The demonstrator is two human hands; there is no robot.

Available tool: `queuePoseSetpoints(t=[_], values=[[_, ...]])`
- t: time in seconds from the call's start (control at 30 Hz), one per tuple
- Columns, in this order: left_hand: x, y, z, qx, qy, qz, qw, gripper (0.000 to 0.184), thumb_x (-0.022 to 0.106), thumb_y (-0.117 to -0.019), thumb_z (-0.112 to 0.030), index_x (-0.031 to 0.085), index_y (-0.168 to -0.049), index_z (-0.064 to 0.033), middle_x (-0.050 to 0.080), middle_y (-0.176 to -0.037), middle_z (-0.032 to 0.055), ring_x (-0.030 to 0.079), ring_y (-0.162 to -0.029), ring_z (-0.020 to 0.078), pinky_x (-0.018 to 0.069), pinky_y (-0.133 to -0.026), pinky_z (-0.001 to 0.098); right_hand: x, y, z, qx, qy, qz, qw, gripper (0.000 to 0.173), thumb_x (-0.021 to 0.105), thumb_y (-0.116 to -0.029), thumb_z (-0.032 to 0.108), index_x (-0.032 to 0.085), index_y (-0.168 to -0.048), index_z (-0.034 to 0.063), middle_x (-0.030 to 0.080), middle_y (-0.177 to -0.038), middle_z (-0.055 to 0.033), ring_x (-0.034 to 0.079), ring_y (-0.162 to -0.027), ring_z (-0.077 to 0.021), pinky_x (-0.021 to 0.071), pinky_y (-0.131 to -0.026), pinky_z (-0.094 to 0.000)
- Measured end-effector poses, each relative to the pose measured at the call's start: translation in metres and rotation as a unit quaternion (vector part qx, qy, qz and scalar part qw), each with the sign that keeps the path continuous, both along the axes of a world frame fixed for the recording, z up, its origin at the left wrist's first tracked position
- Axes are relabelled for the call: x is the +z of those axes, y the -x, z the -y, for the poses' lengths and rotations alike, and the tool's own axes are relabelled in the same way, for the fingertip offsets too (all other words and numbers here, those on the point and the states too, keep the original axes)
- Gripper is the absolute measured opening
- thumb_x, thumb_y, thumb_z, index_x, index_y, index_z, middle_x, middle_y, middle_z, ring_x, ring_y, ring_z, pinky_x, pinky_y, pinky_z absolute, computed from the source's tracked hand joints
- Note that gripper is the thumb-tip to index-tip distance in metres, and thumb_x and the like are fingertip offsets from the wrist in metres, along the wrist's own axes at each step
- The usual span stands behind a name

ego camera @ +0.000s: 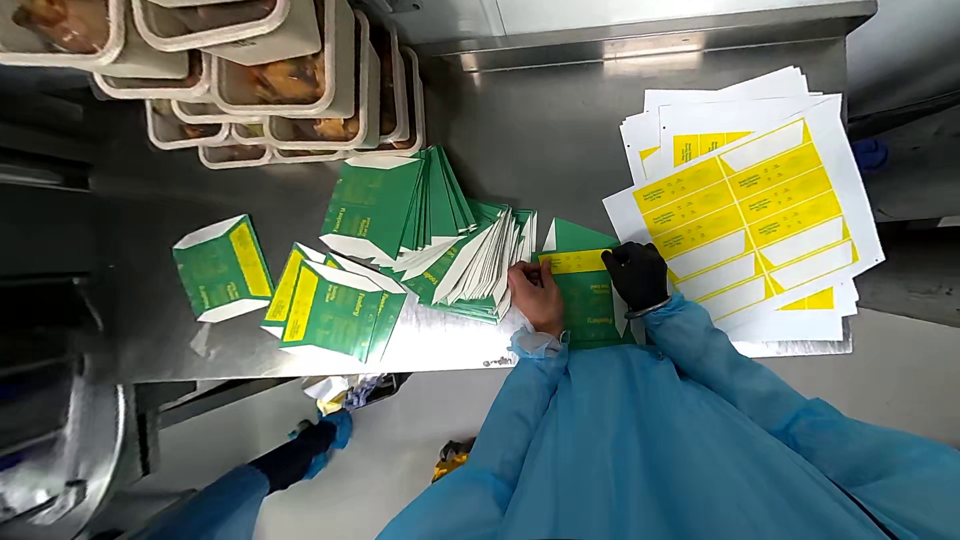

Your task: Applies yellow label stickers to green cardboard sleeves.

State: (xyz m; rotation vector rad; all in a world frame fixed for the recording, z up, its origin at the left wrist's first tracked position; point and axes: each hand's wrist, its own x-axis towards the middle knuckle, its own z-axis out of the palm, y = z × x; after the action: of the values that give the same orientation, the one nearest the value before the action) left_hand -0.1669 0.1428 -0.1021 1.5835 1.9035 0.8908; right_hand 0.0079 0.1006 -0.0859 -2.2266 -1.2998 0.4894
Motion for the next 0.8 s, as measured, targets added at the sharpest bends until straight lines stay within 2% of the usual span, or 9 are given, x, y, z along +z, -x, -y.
queuePoseSetpoints(t=[0.13,0.27,0.33,0.47,0.5,0.57,0.63,0.7,0.8], values=[[0.002,-0.002,0.001,0.021,0.005,0.019,1.000,0.042,0.082,-0.0899,-0.023,0.053,-0.115,-0.0043,0.070,-0.093,0.0025,0.069,-0.082,0.0093,0.0595,-0.075,0.0281,0.000,0.002,-0.003,-0.015,0.015,-0.004,1.000,0.028,0.070,-0.0920,0.034,0.072,-0.081,0.0080,0.071,-0.078,-0.0077,0.068,-0.081,-0.0282,0.0556,-0.074,-0.0477],[0.007,0.001,0.009,0.009,0.030,0.012,0.999,0.052,0.079,-0.0920,-0.033,0.048,-0.125,-0.0080,0.070,-0.094,0.0037,0.068,-0.079,0.0142,0.0591,-0.071,0.0343,0.016,-0.006,-0.008,-0.054,0.078,-0.034,0.995,0.047,0.081,-0.0830,0.043,0.060,-0.081,0.0017,0.061,-0.081,-0.0155,0.064,-0.079,-0.0344,0.0528,-0.068,-0.0527],[0.008,0.002,0.012,0.004,0.031,0.010,0.999,0.053,0.079,-0.0919,-0.034,0.047,-0.126,-0.0094,0.070,-0.094,0.0027,0.068,-0.080,0.0142,0.0588,-0.071,0.0345,0.020,-0.006,-0.006,-0.011,0.076,0.010,0.997,0.046,0.077,-0.0877,0.042,0.062,-0.085,-0.0012,0.063,-0.085,-0.0189,0.065,-0.084,-0.0374,0.0538,-0.072,-0.0540],[0.004,0.002,0.010,-0.002,0.004,-0.010,1.000,0.057,0.080,-0.0907,-0.034,0.048,-0.127,-0.0048,0.067,-0.096,0.0090,0.066,-0.082,0.0201,0.0586,-0.074,0.0385,0.017,0.014,0.007,0.197,-0.025,0.128,0.972,0.027,0.057,-0.1017,0.023,0.070,-0.112,0.0023,0.069,-0.114,-0.0196,0.066,-0.108,-0.0394,0.0550,-0.088,-0.0552],[0.005,0.003,0.011,0.000,-0.001,-0.018,1.000,0.060,0.082,-0.0894,-0.035,0.049,-0.127,-0.0019,0.062,-0.098,0.0138,0.064,-0.081,0.0246,0.0573,-0.073,0.0416,0.009,0.021,0.016,0.240,-0.030,0.132,0.961,0.036,0.052,-0.1045,0.029,0.067,-0.128,0.0063,0.065,-0.133,-0.0154,0.061,-0.124,-0.0348,0.0509,-0.101,-0.0537],[0.007,0.004,0.011,0.011,0.007,-0.037,0.999,0.067,0.082,-0.0871,-0.042,0.049,-0.129,-0.0008,0.055,-0.109,0.0192,0.060,-0.082,0.0278,0.0563,-0.072,0.0431,-0.006,0.026,0.029,0.300,0.010,0.132,0.945,0.057,0.038,-0.1088,0.042,0.047,-0.154,0.0094,0.042,-0.162,-0.0092,0.036,-0.152,-0.0268,0.0298,-0.122,-0.0539],[0.006,0.002,0.010,0.015,0.013,-0.043,0.999,0.062,0.081,-0.0885,-0.041,0.051,-0.127,-0.0016,0.056,-0.108,0.0206,0.060,-0.080,0.0303,0.0555,-0.070,0.0462,-0.014,0.019,0.038,0.296,0.040,0.153,0.942,0.072,0.033,-0.1072,0.056,0.035,-0.160,0.0082,0.031,-0.168,-0.0089,0.024,-0.157,-0.0241,0.0168,-0.128,-0.0560],[0.003,0.000,0.009,0.003,0.005,-0.050,0.999,0.053,0.077,-0.0929,-0.037,0.054,-0.123,-0.0004,0.056,-0.111,0.0227,0.060,-0.086,0.0339,0.0553,-0.074,0.0488,-0.013,0.010,0.044,0.267,0.038,0.180,0.946,0.083,0.036,-0.1030,0.066,0.038,-0.158,0.0028,0.035,-0.165,-0.0146,0.028,-0.156,-0.0275,0.0177,-0.127,-0.0582],[0.004,-0.001,0.016,-0.101,-0.062,-0.106,0.987,0.036,0.062,-0.1028,-0.028,0.061,-0.126,-0.0007,0.060,-0.121,0.0242,0.062,-0.112,0.0388,0.0547,-0.095,0.0508,-0.012,0.006,0.050,0.255,0.060,0.203,0.944,0.089,0.033,-0.1018,0.069,0.035,-0.158,0.0005,0.033,-0.166,-0.0176,0.026,-0.156,-0.0292,0.0155,-0.126,-0.0604]])
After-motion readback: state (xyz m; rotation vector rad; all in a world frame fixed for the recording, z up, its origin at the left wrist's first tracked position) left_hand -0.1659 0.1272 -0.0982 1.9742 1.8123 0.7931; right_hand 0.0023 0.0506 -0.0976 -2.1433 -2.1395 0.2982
